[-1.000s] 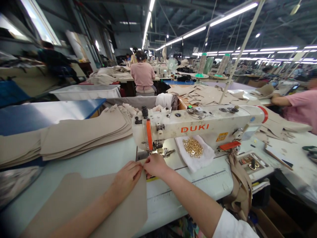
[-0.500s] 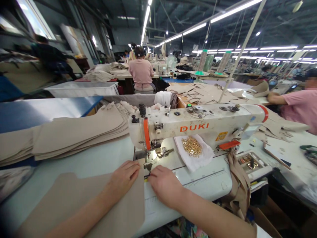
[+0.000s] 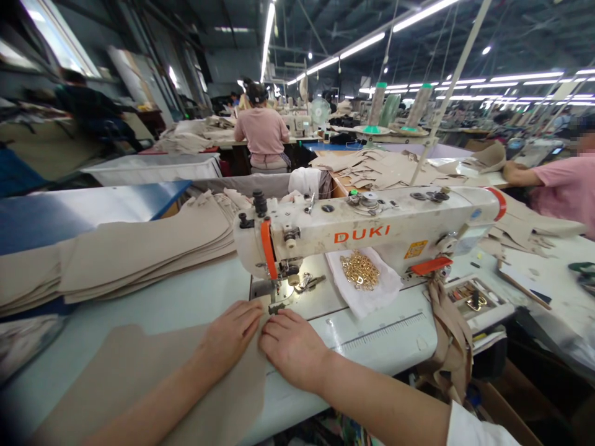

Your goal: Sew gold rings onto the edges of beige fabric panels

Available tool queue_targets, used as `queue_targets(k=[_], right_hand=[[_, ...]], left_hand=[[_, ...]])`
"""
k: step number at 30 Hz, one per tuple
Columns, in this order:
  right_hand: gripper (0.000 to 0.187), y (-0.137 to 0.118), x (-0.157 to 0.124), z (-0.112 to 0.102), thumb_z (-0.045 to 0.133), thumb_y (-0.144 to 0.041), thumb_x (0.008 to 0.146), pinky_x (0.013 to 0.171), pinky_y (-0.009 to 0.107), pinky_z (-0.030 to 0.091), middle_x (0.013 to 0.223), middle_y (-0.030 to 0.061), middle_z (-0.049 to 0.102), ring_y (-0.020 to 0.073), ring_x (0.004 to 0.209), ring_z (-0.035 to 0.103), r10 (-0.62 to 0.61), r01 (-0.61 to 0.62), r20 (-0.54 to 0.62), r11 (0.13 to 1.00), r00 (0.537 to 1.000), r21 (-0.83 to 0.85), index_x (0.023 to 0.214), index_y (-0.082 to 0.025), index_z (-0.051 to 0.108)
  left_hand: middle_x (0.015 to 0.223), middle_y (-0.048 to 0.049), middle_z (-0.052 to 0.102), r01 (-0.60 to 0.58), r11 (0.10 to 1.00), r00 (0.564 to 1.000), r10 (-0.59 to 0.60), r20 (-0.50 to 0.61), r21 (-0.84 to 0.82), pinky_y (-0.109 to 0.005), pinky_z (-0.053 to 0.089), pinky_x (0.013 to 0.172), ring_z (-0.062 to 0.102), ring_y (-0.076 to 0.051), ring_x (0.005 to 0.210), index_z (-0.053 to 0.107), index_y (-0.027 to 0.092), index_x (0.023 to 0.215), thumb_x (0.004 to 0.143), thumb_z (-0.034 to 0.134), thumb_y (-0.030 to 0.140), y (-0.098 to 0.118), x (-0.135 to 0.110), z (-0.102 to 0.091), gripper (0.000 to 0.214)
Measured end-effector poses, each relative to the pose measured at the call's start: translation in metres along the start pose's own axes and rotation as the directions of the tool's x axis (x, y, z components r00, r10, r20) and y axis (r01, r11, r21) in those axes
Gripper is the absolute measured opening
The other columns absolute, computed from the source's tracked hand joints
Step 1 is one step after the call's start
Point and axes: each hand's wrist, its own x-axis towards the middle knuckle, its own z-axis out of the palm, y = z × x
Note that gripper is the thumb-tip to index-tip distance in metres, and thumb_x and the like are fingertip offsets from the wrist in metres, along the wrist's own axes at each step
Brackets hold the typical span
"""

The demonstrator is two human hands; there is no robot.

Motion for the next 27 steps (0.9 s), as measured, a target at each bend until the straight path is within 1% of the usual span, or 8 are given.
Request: queue_targets(k=[3, 7, 9, 12, 14, 21, 27], right_hand=[[0.014, 0.0021, -0.0011, 0.0016, 0.049, -0.017, 0.093, 0.092, 0.031, 0.044, 0.094, 0.0054, 0.068, 0.017, 0.092, 0.057, -0.046, 0.046, -0.005, 0.999, 0.999, -0.005, 0.088, -0.015, 0.062], [0.011, 0.0028, -0.0037, -0.0003, 0.053, -0.017, 0.092, 0.09, 0.031, 0.045, 0.099, 0.0062, 0.069, 0.0175, 0.095, 0.058, -0.054, 0.054, -0.005, 0.998, 0.999, 0.012, 0.089, -0.014, 0.063], [0.01, 0.0029, -0.0038, -0.0005, 0.054, -0.018, 0.091, 0.088, 0.031, 0.046, 0.1, 0.0063, 0.068, 0.0178, 0.094, 0.058, -0.047, 0.047, 0.01, 0.999, 0.999, 0.019, 0.09, -0.014, 0.063], [0.009, 0.0028, -0.0034, 0.0004, 0.054, -0.017, 0.091, 0.087, 0.031, 0.046, 0.1, 0.0059, 0.068, 0.0174, 0.094, 0.058, -0.037, 0.037, 0.018, 0.999, 0.999, 0.021, 0.089, -0.014, 0.063], [0.01, 0.0025, -0.0033, 0.0012, 0.054, -0.017, 0.091, 0.087, 0.031, 0.046, 0.099, 0.0057, 0.068, 0.0171, 0.095, 0.058, -0.032, 0.032, 0.012, 0.999, 0.999, 0.018, 0.089, -0.014, 0.063], [0.01, 0.0015, -0.0038, 0.0039, 0.053, -0.018, 0.092, 0.088, 0.03, 0.047, 0.1, 0.0051, 0.068, 0.0169, 0.095, 0.057, -0.018, 0.018, 0.003, 1.0, 1.0, 0.013, 0.088, -0.016, 0.062], [0.009, 0.0005, -0.0037, 0.0057, 0.054, -0.018, 0.092, 0.087, 0.03, 0.048, 0.099, 0.0063, 0.068, 0.0168, 0.097, 0.058, -0.009, 0.009, 0.002, 1.0, 1.0, 0.02, 0.09, -0.015, 0.062]], left_hand=[[0.087, -0.0068, 0.068, -0.008, 1.0, 0.999, 0.007, 0.048, 0.013, -0.035, 0.054, 0.078, 0.061, -0.021, 0.086, 0.062, 0.016, 0.085, 0.092, 0.038, 0.006, -0.0019, 0.0013, -0.0014, 0.027], [0.087, -0.0036, 0.068, 0.001, 1.0, 0.996, -0.002, 0.094, 0.011, -0.033, 0.053, 0.079, 0.062, -0.02, 0.085, 0.061, 0.019, 0.083, 0.092, 0.038, 0.008, -0.0037, 0.0042, -0.0031, 0.027], [0.085, -0.003, 0.068, 0.005, 1.0, 0.998, -0.006, 0.07, 0.008, -0.032, 0.053, 0.078, 0.062, -0.019, 0.083, 0.061, 0.019, 0.083, 0.093, 0.038, 0.009, -0.0038, 0.0044, -0.0023, 0.027], [0.083, -0.0043, 0.068, 0.011, 1.0, 1.0, -0.011, -0.017, -0.012, -0.032, 0.054, 0.074, 0.062, -0.019, 0.08, 0.061, 0.018, 0.083, 0.092, 0.038, 0.008, -0.0028, 0.0031, 0.0004, 0.027], [0.082, -0.005, 0.068, 0.016, 0.999, 0.999, -0.017, -0.049, -0.028, -0.032, 0.054, 0.073, 0.062, -0.019, 0.08, 0.061, 0.017, 0.084, 0.092, 0.038, 0.008, -0.0015, 0.0022, 0.0018, 0.026], [0.08, -0.0057, 0.067, -0.001, 1.0, 0.999, 0.002, -0.052, 0.015, -0.035, 0.055, 0.075, 0.061, -0.02, 0.079, 0.061, 0.016, 0.081, 0.093, 0.034, 0.007, 0.0012, 0.0032, 0.0021, 0.031], [0.079, -0.0058, 0.067, -0.058, 0.995, 0.997, 0.061, -0.039, 0.075, -0.035, 0.055, 0.076, 0.061, -0.02, 0.08, 0.063, 0.016, 0.08, 0.093, 0.032, 0.005, 0.0013, 0.0044, 0.0018, 0.035]])
